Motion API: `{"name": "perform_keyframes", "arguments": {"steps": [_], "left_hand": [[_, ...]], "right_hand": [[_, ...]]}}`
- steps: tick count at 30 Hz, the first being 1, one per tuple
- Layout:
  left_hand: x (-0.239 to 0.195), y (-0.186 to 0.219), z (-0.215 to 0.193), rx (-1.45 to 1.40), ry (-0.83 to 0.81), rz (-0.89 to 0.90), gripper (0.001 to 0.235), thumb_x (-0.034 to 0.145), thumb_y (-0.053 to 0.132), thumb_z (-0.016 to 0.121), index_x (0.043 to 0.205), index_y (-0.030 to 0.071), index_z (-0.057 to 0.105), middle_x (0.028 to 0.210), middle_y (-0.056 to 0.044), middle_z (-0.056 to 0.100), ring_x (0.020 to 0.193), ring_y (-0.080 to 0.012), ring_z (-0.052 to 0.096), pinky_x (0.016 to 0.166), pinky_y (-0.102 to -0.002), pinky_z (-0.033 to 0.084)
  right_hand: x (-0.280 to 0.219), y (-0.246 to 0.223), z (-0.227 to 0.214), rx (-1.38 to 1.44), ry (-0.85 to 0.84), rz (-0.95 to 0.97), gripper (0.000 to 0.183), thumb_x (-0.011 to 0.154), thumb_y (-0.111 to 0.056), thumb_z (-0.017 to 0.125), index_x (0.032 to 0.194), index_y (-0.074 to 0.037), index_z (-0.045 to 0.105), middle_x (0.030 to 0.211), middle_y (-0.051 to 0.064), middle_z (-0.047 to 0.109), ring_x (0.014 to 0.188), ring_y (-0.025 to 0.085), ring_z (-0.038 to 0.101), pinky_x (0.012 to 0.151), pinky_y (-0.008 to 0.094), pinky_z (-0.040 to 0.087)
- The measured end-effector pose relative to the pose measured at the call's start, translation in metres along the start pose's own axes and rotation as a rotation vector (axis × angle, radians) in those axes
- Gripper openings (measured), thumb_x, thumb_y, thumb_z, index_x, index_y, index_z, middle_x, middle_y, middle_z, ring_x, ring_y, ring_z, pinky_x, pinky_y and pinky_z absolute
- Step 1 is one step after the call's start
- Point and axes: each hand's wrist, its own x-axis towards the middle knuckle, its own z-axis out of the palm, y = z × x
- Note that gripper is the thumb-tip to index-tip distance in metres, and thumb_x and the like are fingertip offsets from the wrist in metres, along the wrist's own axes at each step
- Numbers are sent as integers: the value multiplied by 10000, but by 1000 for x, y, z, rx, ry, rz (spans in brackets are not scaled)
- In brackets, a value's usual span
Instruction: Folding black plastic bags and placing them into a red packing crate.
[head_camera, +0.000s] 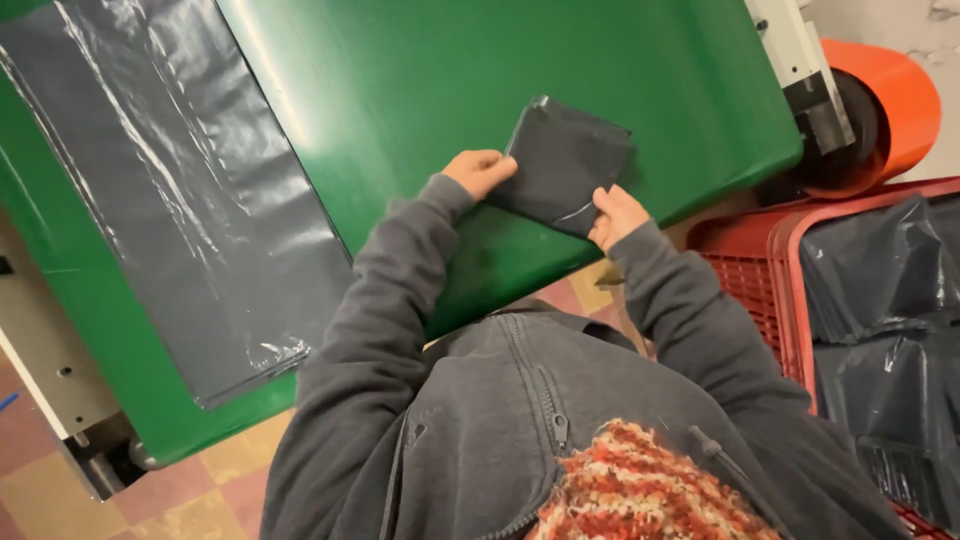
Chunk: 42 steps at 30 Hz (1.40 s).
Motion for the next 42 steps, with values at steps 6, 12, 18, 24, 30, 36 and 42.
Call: {"name": "perform_keyframes", "arguments": {"steps": [6,12,18,24,30,36,42], "left_hand": [[-3,12,55,732,591,227,343,1004,446,587,987,103,577,869,-148,738,791,-404,697,691,-528,536],[7,19,69,712,630,100,306,995,419,583,1047,126,512,870,-144,745,773,-406,715,679,-535,553],[1,24,70,475,684,69,291,949,338,602,1152,145,524,1087,-168,702,891,-401,714,741,-541,555],[-158,-1,21,678,821,491,646,883,432,713,1376,62,518,1363,-155,539,1282,-364,511,1012,-472,490],[-324,-61,-21,907,864,64,969,670,656,757,1400,70,507,1572,-144,360,1477,-394,211,1052,-752,207],[-328,-134,2,914,1011,73,975,768,685,702,1508,93,470,1633,-118,327,1543,-353,194,1151,-702,211],[-309,-140,1,900,1251,131,566,847,441,721,1331,168,612,1466,-23,531,1437,-279,415,1103,-559,350]], "right_hand": [[-4,-33,14,94,19,166,246,1025,-174,450,1247,-95,522,1365,132,606,1231,324,626,1002,531,525],[-26,-52,87,-1096,461,-592,224,990,-177,631,1169,-56,570,1087,193,651,1034,325,651,947,436,559],[47,-29,94,-1447,-204,-1074,313,947,-122,603,1249,-53,648,1395,156,625,1395,396,516,1162,499,377],[48,-32,96,-1615,-265,-1097,405,949,-143,615,1336,-24,619,1478,193,568,1428,459,457,1179,544,342],[-16,22,191,-1063,-334,-721,299,1018,-156,589,1293,-39,581,1338,140,598,1177,302,610,1013,442,533],[-22,116,263,-350,-729,91,447,1042,-228,560,1444,-67,450,1473,118,501,1405,263,474,1042,518,550],[-13,126,300,-121,-788,383,632,943,-168,612,1533,-56,416,1570,132,467,1510,295,390,1129,563,434]]}}
